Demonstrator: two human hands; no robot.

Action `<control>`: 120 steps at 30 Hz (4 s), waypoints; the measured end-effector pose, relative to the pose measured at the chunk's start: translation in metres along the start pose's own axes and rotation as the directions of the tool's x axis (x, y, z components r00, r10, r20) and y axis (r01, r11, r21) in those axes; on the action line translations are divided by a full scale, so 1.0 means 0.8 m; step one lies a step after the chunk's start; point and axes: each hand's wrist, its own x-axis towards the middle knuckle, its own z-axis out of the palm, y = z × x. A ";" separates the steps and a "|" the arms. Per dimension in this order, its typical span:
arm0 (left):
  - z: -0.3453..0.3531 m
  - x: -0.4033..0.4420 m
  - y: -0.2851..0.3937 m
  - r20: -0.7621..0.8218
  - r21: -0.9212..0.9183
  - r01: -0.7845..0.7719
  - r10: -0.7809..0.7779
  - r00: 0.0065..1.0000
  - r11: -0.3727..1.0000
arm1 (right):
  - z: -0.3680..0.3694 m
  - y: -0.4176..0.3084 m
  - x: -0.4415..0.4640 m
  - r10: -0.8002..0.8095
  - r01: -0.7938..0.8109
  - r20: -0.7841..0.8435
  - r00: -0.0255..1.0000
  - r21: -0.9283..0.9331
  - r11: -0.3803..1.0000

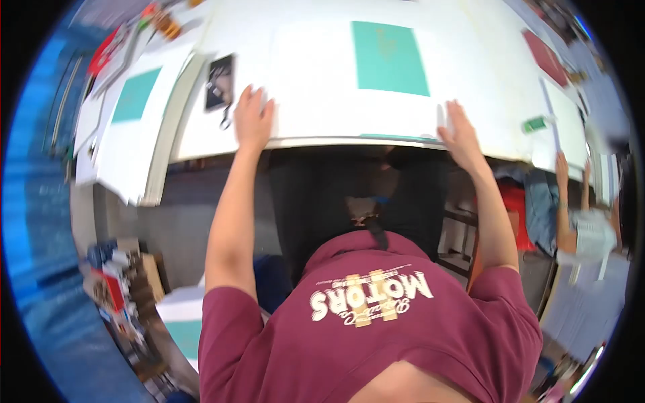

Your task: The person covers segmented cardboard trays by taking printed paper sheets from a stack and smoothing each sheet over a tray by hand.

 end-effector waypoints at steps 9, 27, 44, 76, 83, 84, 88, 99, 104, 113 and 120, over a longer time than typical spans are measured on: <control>-0.007 0.003 -0.002 0.229 0.060 0.040 -0.052 0.972 0.997 | -0.007 -0.004 0.048 0.138 -0.123 0.226 0.964 -0.080 0.989; -0.019 0.006 0.020 0.249 0.012 0.008 -0.011 0.969 1.000 | 0.056 0.036 0.272 0.378 -0.352 0.090 0.921 -0.219 0.910; -0.029 0.012 0.028 0.243 -0.012 -0.003 0.006 0.970 1.000 | 0.161 -0.240 0.353 -0.116 0.170 0.262 0.958 -0.192 0.967; -0.010 0.000 0.014 0.099 -0.072 0.084 -0.076 0.992 0.994 | -0.014 0.149 0.045 0.505 -0.520 -0.127 0.854 -0.278 0.808; -0.006 0.002 0.010 0.059 -0.100 0.077 -0.072 0.996 0.992 | -0.011 0.149 0.047 0.499 -0.536 -0.208 0.841 -0.199 0.820; -0.005 0.004 0.009 0.060 -0.090 0.067 -0.062 0.996 0.994 | -0.014 0.147 0.048 0.502 -0.541 -0.221 0.836 -0.186 0.820; -0.003 0.003 0.006 0.072 -0.084 0.054 -0.048 0.996 0.995 | -0.020 0.143 0.047 0.520 -0.555 -0.208 0.829 -0.186 0.810; -0.003 0.006 0.001 0.013 -0.201 0.058 -0.057 0.998 0.978 | -0.007 0.154 0.046 0.428 -0.502 -0.300 0.852 -0.237 0.832; -0.004 0.004 0.003 0.023 -0.220 0.069 -0.066 0.998 0.973 | -0.013 0.150 0.046 0.457 -0.513 -0.261 0.850 -0.215 0.831; -0.007 0.000 -0.002 0.058 -0.227 0.099 -0.088 0.994 0.969 | -0.009 0.154 0.048 0.443 -0.499 -0.260 0.858 -0.215 0.839; -0.006 -0.002 0.004 0.073 -0.245 0.150 -0.136 0.988 0.958 | -0.012 0.154 0.046 0.430 -0.489 -0.283 0.857 -0.183 0.853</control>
